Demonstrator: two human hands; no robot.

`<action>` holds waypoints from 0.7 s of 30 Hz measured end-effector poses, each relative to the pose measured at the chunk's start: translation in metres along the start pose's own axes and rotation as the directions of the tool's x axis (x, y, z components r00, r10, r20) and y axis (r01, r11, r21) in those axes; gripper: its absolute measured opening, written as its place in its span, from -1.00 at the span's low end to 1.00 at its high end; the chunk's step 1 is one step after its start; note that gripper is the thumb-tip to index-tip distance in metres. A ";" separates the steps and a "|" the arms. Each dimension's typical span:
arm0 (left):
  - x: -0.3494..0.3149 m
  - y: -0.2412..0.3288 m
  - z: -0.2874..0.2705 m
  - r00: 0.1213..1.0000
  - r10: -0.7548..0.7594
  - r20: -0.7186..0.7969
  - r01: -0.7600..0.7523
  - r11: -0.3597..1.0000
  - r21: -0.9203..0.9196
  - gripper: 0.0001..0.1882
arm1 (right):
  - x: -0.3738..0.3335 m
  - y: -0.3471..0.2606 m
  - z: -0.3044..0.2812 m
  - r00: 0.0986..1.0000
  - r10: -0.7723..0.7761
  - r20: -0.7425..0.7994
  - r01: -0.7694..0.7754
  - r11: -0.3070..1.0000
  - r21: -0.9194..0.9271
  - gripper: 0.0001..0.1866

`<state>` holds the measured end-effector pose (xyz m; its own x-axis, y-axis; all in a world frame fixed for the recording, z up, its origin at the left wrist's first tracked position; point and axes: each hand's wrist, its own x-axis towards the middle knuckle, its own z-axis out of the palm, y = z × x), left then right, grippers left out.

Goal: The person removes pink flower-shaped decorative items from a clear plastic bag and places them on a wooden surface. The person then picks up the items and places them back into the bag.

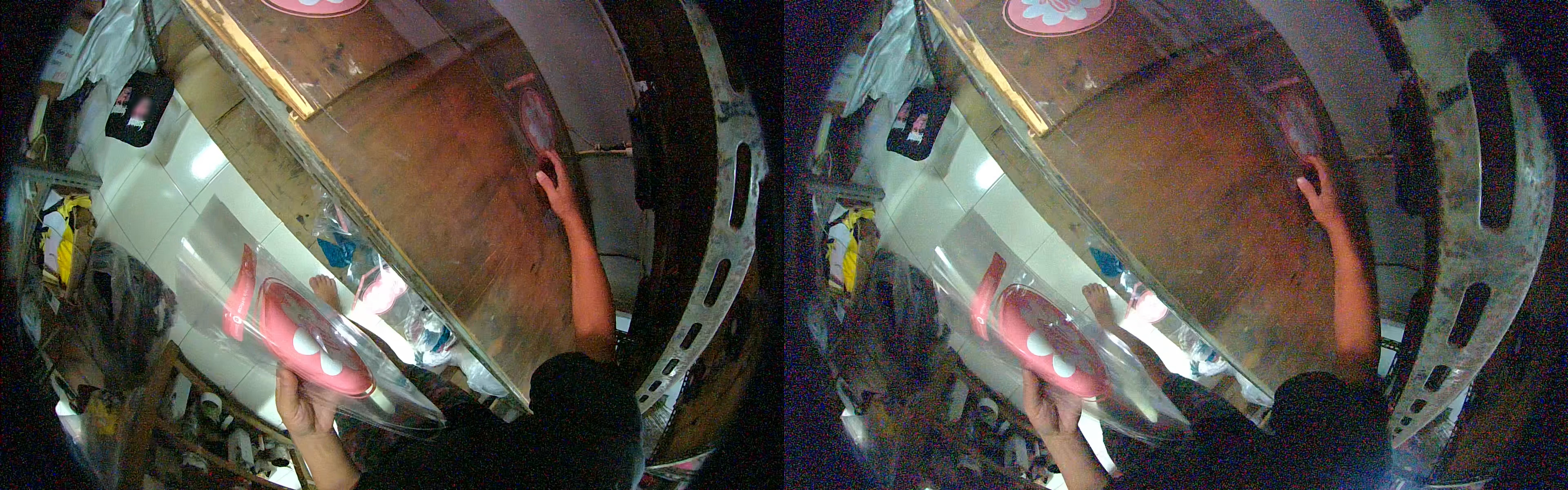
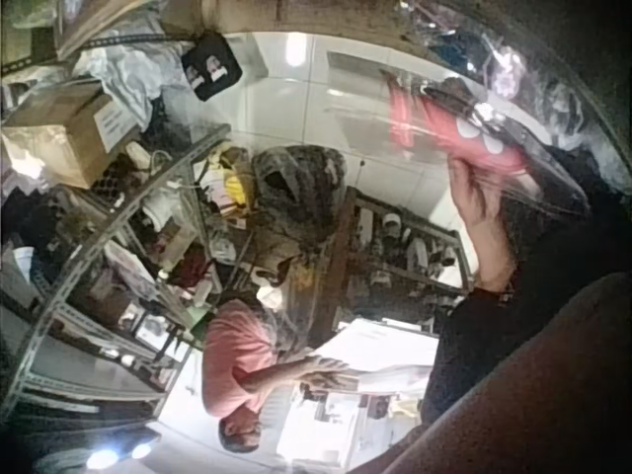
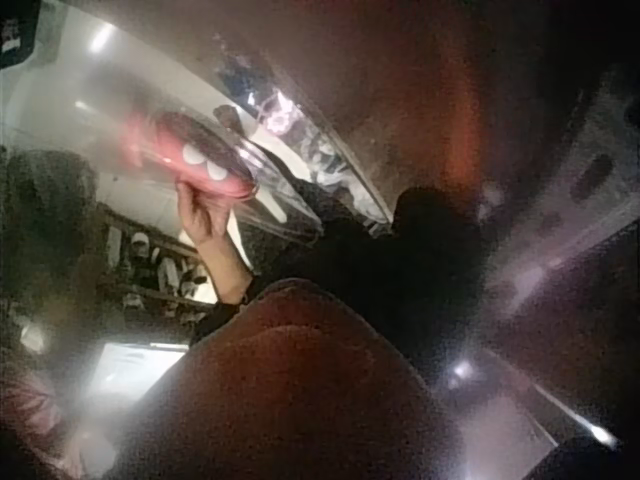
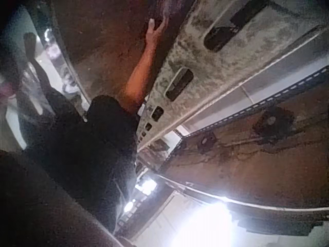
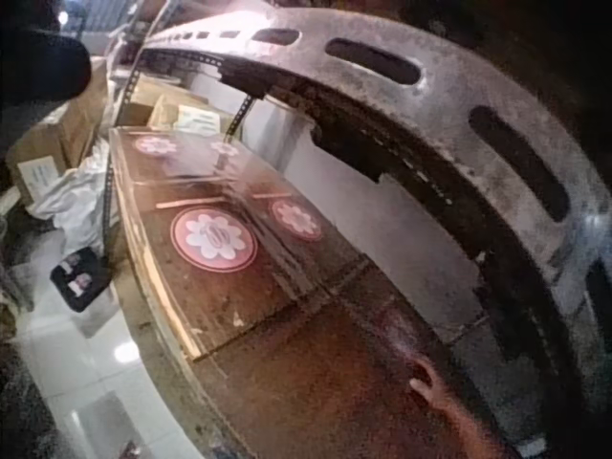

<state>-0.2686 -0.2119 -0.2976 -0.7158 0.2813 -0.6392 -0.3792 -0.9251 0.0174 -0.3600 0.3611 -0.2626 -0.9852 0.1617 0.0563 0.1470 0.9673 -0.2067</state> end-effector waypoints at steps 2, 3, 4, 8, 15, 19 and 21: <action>0.001 0.000 -0.003 1.000 0.012 0.000 -0.012 1.000 -0.002 -0.42 | 0.003 0.010 -0.010 0.997 0.071 0.042 -0.073 0.996 0.048 -0.44; 0.001 -0.001 -0.003 1.000 0.019 -0.004 -0.019 1.000 0.001 -0.42 | 0.006 0.006 -0.010 0.992 0.107 0.068 -0.112 0.991 0.075 -0.44; 0.001 -0.001 -0.002 1.000 0.024 -0.010 -0.024 1.000 0.001 -0.42 | 0.010 0.002 -0.006 0.987 0.154 0.043 -0.158 0.983 0.099 -0.44; 0.001 -0.002 0.004 0.999 0.032 0.005 -0.032 0.999 0.020 -0.42 | 0.024 -0.007 0.018 0.991 0.124 -0.057 -0.125 0.992 -0.015 -0.42; 0.000 -0.001 -0.001 0.985 0.014 0.169 -0.012 1.000 -0.013 -0.51 | 0.024 0.007 0.016 0.999 -0.012 -0.038 0.010 0.998 -0.066 -0.37; -0.001 -0.002 -0.002 0.992 0.022 0.121 -0.021 1.000 -0.004 -0.48 | 0.024 0.006 0.017 0.998 0.000 -0.057 -0.003 0.999 -0.047 -0.36; -0.002 -0.004 -0.001 0.999 0.040 0.025 -0.041 0.998 0.037 -0.43 | 0.025 0.005 0.016 0.998 0.007 -0.062 -0.010 0.999 -0.049 -0.36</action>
<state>-0.2652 -0.2095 -0.2968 -0.7446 0.2502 -0.6189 -0.3709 -0.9259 0.0719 -0.3849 0.3662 -0.2782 -0.9769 0.1799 0.1153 0.1606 0.9741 -0.1591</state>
